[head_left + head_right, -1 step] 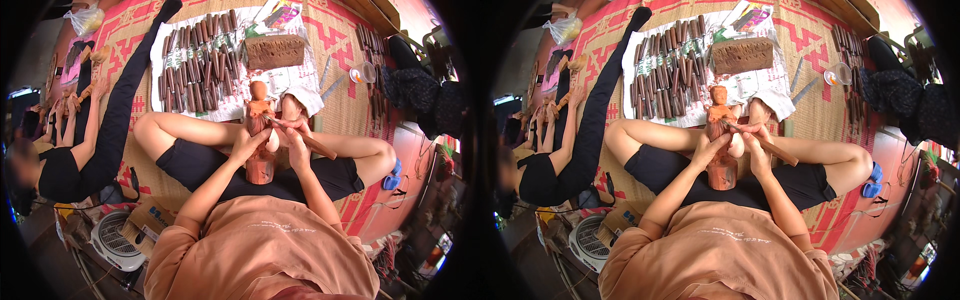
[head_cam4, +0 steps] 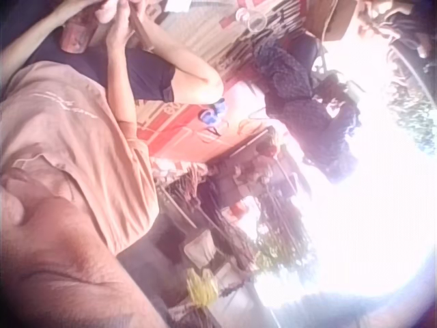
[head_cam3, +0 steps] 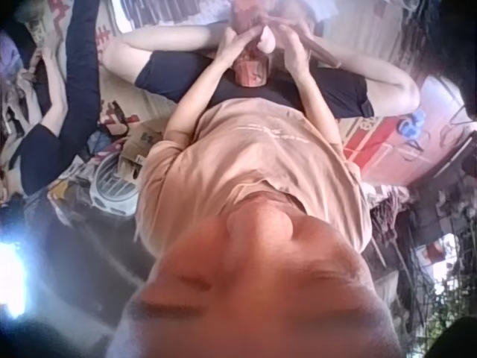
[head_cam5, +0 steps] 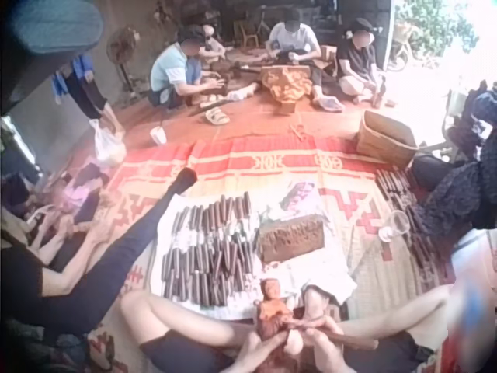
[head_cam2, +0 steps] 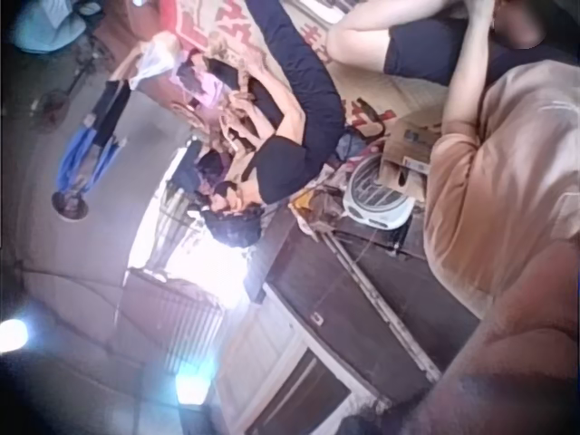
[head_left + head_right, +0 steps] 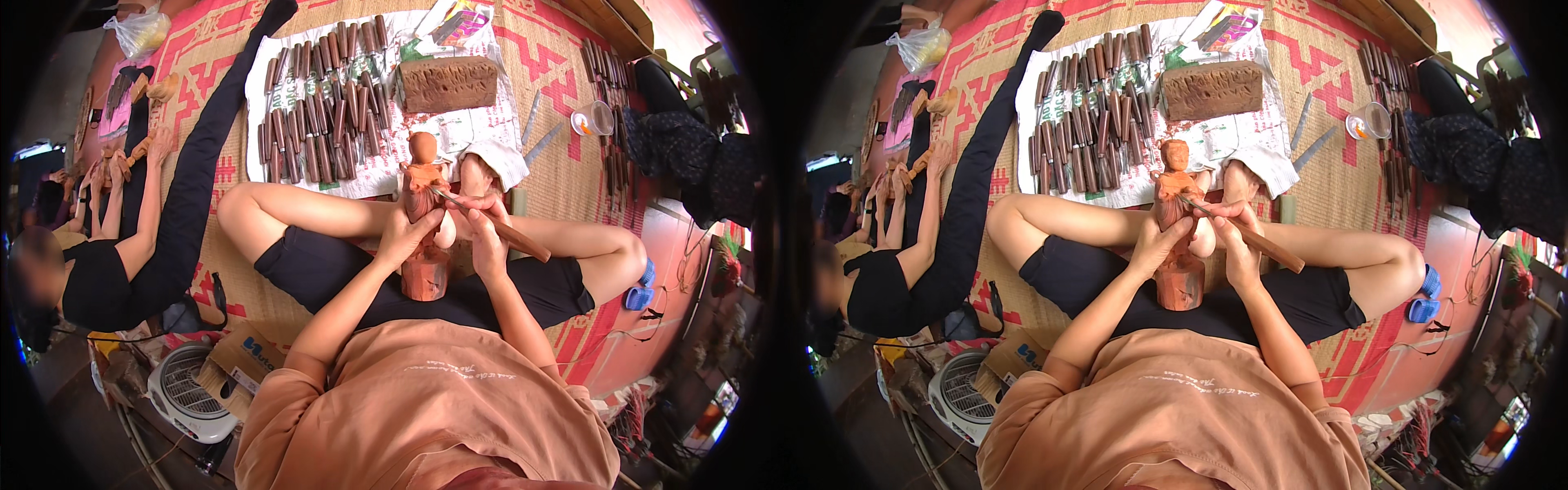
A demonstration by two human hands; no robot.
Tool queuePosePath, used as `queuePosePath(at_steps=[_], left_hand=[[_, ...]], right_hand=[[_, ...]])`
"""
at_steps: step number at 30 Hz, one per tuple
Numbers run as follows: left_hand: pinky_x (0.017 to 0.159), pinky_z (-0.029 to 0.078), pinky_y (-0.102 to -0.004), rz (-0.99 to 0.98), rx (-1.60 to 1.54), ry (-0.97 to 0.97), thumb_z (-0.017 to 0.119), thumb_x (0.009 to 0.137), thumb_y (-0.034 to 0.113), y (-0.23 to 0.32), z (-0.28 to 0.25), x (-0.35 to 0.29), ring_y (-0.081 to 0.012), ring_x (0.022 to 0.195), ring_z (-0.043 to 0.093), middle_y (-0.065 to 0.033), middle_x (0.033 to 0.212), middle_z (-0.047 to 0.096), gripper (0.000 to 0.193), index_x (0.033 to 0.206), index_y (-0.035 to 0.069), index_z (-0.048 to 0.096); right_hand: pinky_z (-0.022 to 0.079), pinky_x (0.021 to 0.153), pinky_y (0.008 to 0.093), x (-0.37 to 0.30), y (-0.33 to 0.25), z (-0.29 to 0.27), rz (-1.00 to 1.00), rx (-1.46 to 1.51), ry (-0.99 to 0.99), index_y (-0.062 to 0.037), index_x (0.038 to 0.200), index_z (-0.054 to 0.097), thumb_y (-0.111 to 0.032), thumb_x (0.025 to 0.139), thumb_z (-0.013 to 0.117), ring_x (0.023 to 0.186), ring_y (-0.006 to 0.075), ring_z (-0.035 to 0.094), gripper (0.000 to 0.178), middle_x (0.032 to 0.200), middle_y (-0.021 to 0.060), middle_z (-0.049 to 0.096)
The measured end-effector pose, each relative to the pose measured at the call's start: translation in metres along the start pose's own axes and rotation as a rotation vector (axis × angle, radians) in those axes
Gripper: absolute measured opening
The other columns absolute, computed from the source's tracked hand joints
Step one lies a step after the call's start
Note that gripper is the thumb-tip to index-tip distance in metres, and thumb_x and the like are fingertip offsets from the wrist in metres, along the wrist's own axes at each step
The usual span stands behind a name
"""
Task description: The person carves a wooden figurine using a chisel while seated on a mat. They hold the wood between their feet and use a small carving tool to shape the piece, occasionally rotating it to access different angles.
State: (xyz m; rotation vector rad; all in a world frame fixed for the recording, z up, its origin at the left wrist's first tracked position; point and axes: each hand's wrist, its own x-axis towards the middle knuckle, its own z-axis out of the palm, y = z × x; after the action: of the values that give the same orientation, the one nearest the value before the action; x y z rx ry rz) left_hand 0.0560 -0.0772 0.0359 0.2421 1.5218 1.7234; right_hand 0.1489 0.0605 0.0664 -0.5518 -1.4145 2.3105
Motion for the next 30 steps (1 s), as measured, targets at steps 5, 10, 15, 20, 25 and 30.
queuePosePath(at_steps=[5,10,15,20,25,30], left_hand=[[0.076,0.052,-0.0363,0.133,0.266,0.140,0.070,0.086,0.042,-0.003,0.012,-0.003,-0.0287,0.090,0.067,-0.0199,0.100,0.066,0.062,0.122,-0.003,0.047],[0.076,0.051,-0.0406,0.235,0.377,0.253,0.067,0.085,0.051,-0.003,0.024,-0.006,-0.0370,0.089,0.066,-0.0237,0.098,0.064,0.070,0.121,-0.005,0.045],[0.077,0.050,-0.0412,0.250,0.411,0.289,0.064,0.083,0.061,-0.012,0.025,-0.005,-0.0370,0.092,0.065,-0.0250,0.100,0.062,0.080,0.121,-0.007,0.044],[0.079,0.050,-0.0413,0.277,0.342,0.244,0.064,0.083,0.060,-0.014,0.025,-0.003,-0.0349,0.094,0.064,-0.0241,0.105,0.061,0.081,0.122,-0.007,0.042],[0.084,0.048,-0.0398,0.249,0.322,0.252,0.068,0.084,0.053,-0.017,0.028,-0.002,-0.0325,0.100,0.062,-0.0229,0.110,0.059,0.076,0.123,-0.007,0.041],[0.087,0.047,-0.0389,0.153,0.307,0.220,0.070,0.085,0.046,-0.015,0.029,-0.004,-0.0307,0.103,0.061,-0.0215,0.112,0.058,0.072,0.124,-0.006,0.039]], right_hand=[[0.043,0.102,0.0442,-0.005,-0.005,0.005,-0.138,-0.179,-0.015,0.0022,0.096,0.050,-0.009,0.095,0.053,0.115,0.0321,0.059,0.012,0.111,0.0239,0.063],[0.049,0.095,0.0391,-0.013,-0.006,0.004,-0.279,-0.412,-0.029,0.0059,0.095,0.051,-0.003,0.093,0.056,0.116,0.0328,0.059,0.010,0.115,0.0279,0.060],[0.055,0.077,0.0324,-0.021,0.000,0.010,-0.407,-0.586,-0.014,0.0033,0.096,0.053,-0.003,0.089,0.061,0.101,0.0266,0.067,0.013,0.108,0.0226,0.066],[0.053,0.068,0.0268,-0.023,-0.002,0.011,-0.287,-0.525,0.047,0.0031,0.095,0.054,-0.003,0.089,0.062,0.080,0.0159,0.065,0.013,0.108,0.0204,0.066],[0.052,0.071,0.0251,-0.020,0.001,0.001,-0.203,-0.372,0.094,0.0045,0.096,0.053,-0.001,0.090,0.061,0.083,0.0116,0.062,0.011,0.108,0.0192,0.066],[0.052,0.073,0.0255,-0.024,-0.006,0.007,-0.182,-0.379,0.086,0.0049,0.095,0.054,0.001,0.089,0.061,0.086,0.0131,0.063,0.010,0.108,0.0208,0.066]])
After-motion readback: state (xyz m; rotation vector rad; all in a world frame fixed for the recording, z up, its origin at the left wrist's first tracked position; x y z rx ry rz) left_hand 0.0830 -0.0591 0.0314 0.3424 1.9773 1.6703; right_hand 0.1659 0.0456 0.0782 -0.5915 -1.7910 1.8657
